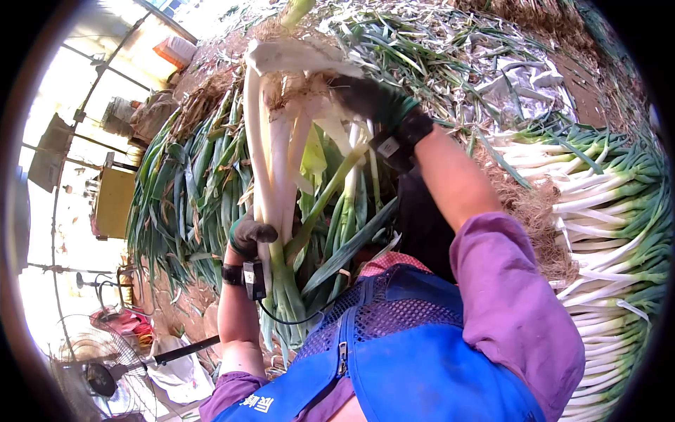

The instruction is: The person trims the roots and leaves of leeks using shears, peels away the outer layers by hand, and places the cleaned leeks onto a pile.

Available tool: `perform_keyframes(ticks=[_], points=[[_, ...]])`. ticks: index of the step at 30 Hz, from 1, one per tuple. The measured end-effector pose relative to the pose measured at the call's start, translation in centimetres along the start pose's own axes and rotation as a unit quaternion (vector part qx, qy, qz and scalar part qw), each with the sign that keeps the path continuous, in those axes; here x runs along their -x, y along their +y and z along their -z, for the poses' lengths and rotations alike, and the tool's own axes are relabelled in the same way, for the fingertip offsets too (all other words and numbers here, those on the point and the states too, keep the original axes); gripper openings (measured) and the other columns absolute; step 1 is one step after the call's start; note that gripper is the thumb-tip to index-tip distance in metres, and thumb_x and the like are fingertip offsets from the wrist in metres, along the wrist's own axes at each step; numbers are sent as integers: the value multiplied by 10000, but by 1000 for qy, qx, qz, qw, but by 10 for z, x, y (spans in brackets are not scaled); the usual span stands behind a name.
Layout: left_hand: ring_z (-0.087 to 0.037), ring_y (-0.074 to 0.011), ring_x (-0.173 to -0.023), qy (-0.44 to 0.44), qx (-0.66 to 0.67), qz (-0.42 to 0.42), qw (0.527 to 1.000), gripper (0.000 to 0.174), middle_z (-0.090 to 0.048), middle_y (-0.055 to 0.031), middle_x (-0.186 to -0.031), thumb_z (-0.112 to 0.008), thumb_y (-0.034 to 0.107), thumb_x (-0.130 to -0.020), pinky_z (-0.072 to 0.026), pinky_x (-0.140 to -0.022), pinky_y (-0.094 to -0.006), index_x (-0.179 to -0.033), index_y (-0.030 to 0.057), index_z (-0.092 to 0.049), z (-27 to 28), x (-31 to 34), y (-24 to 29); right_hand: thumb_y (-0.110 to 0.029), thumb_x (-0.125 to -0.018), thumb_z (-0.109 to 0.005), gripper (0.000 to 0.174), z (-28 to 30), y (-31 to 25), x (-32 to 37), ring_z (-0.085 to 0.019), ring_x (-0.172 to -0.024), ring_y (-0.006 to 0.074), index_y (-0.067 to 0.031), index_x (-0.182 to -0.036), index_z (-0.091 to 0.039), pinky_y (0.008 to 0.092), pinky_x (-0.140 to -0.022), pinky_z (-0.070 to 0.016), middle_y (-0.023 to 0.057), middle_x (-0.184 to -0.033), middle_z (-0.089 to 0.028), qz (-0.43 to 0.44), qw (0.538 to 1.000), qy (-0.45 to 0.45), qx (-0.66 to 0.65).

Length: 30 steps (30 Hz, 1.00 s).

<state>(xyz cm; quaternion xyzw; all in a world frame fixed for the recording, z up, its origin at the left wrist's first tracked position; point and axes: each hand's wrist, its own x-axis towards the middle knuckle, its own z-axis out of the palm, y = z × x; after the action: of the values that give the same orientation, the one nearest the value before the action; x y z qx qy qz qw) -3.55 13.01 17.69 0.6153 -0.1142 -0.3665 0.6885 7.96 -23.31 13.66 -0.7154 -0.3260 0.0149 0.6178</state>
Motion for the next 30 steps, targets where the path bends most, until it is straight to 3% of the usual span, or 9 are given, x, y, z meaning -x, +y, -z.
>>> perform_keyframes(ticks=[5,12,16,19,26,27,28,29,30], points=[[-643,-263,-787,8,73,3,997,739,-650,-146,-960,-768,220,-550,-549,-683,-365,-1201,-45,-542,2,12,7,-272,-960,-618,253,-77,-69,-14,-635,-677,135,-34,-958,-701,311,-688,-539,59,-748,-665,75,992,3,98],[-627,-220,-833,7,34,-1,999,792,-638,-118,-944,-813,249,-521,-514,-731,-317,-1204,-37,-530,-11,31,23,-145,-852,-707,336,-51,-66,-16,-635,-957,209,-23,-1155,-628,355,-864,-525,108,-1087,-676,97,989,-46,106],[-626,-219,-855,27,-5,7,1000,724,-649,-103,-974,-775,241,-561,-513,-770,-327,-1201,-17,-558,-1,31,20,-401,-863,-602,375,5,-77,-36,-676,-876,275,-57,-1009,-634,395,-848,-546,120,-957,-688,-72,979,146,123],[-620,-209,-881,44,-11,12,999,655,-655,-85,-1001,-753,209,-596,-506,-796,-323,-1193,0,-583,-11,24,29,-420,-812,-628,307,40,-103,-51,-669,-763,320,-114,-809,-660,420,-707,-547,107,-781,-670,77,814,130,561],[-622,-191,-940,57,-125,-6,991,632,-665,-74,-1056,-762,133,-656,-499,-852,-318,-1246,0,-579,-30,24,48,-150,-663,-708,376,135,-122,-29,-659,-959,298,-144,-1038,-699,380,-845,-531,100,-1018,-693,238,653,206,689],[-629,-191,-931,52,-126,23,990,647,-670,-72,-1047,-777,143,-653,-506,-842,-315,-1250,-3,-574,-29,27,46,-181,-735,-724,278,150,-139,-30,-674,-856,270,-95,-998,-699,348,-800,-539,121,-900,-692,204,712,231,631],[-635,-191,-921,49,-128,51,989,663,-675,-71,-1039,-792,152,-650,-513,-831,-312,-1254,-7,-570,-26,31,44,-222,-771,-710,241,164,-159,-17,-673,-837,293,-91,-973,-707,373,-773,-539,147,-891,-693,74,647,249,717],[-644,-194,-920,22,-121,31,992,647,-682,-70,-1038,-797,134,-671,-521,-829,-318,-1258,-12,-566,-20,35,35,-289,-825,-693,315,264,-104,-7,-670,-867,260,-120,-1090,-686,378,-785,-527,142,-962,-695,172,627,335,682],[-646,-188,-903,-8,-102,53,993,627,-681,-70,-1038,-792,106,-682,-527,-811,-311,-1256,-15,-567,-7,35,18,-250,-826,-605,266,195,-208,-16,-679,-849,371,-70,-1003,-690,449,-758,-526,180,-949,-700,-233,574,397,677]])
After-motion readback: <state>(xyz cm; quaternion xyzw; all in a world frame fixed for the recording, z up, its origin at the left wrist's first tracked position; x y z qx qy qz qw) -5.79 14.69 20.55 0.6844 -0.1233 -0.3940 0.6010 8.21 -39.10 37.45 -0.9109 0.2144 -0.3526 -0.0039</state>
